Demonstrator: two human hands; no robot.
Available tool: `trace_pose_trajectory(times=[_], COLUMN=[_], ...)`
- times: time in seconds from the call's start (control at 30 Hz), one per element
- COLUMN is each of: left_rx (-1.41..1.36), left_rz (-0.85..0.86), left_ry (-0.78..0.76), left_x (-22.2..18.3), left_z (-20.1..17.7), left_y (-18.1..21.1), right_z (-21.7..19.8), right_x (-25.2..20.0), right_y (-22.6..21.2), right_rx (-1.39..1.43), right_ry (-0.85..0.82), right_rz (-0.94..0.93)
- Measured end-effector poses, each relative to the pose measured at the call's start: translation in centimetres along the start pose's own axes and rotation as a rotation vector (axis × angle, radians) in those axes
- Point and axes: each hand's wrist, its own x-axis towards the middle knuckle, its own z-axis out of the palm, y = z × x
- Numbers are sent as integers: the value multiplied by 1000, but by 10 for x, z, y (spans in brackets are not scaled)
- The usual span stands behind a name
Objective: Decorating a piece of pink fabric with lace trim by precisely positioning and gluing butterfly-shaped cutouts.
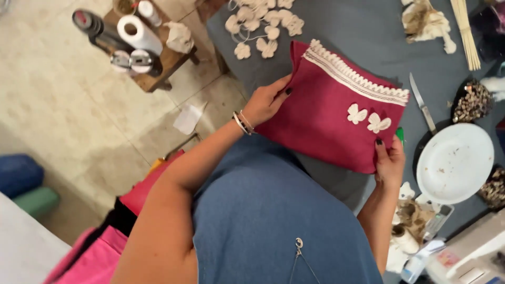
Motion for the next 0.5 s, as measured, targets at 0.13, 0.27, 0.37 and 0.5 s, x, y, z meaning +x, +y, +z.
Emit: trace_pose_trajectory(times=[0.13, 0.27, 0.37, 0.5], left_rx=[112, 141, 105, 203], left_rz=[30, -35, -46, -1], left_ry=[-31, 150, 266, 441], left_x=[-53, -120, -151, -147], left_z=[-34, -76, -115, -177], left_y=[31, 71, 122, 179], right_z=[6, 28, 59, 92], right_x=[-8, -22, -22, 22], right_y=[-58, -122, -176, -234], right_rx=[79, -108, -211, -321], right_ry=[-86, -211, -253, -303], right_rz=[5, -221, -348, -682])
